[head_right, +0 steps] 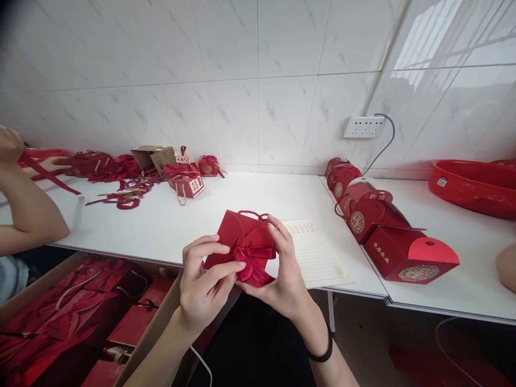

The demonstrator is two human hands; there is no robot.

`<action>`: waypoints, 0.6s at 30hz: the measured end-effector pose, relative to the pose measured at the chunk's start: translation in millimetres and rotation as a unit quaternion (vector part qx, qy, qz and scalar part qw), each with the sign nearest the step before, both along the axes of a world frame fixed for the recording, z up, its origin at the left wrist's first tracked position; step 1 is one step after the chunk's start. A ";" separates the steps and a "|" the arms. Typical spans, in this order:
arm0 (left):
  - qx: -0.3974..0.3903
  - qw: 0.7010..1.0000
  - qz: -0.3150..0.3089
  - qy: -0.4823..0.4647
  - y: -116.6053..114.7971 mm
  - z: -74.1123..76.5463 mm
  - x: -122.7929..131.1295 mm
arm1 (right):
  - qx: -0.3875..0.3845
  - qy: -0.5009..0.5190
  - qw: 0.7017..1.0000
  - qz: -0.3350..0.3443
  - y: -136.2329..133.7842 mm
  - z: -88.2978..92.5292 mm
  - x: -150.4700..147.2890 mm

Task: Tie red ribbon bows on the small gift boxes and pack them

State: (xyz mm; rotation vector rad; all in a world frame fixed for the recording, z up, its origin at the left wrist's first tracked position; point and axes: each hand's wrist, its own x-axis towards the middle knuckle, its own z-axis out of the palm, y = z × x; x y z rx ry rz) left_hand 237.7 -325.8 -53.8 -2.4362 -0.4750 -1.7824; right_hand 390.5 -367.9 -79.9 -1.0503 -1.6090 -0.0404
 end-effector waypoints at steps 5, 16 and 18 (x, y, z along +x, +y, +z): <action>-0.038 0.992 -0.036 0.116 -1.0 16.3 -14.1 | -0.025 -0.006 0.999 0.028 -9.5 5.5 6.2; -0.094 0.923 -0.024 0.373 11.5 33.9 -24.7 | -0.078 -0.076 0.993 0.037 -1.4 12.3 20.9; -0.122 0.924 -0.053 0.357 16.3 28.7 -31.2 | -0.117 -0.072 0.987 0.077 3.4 14.5 20.3</action>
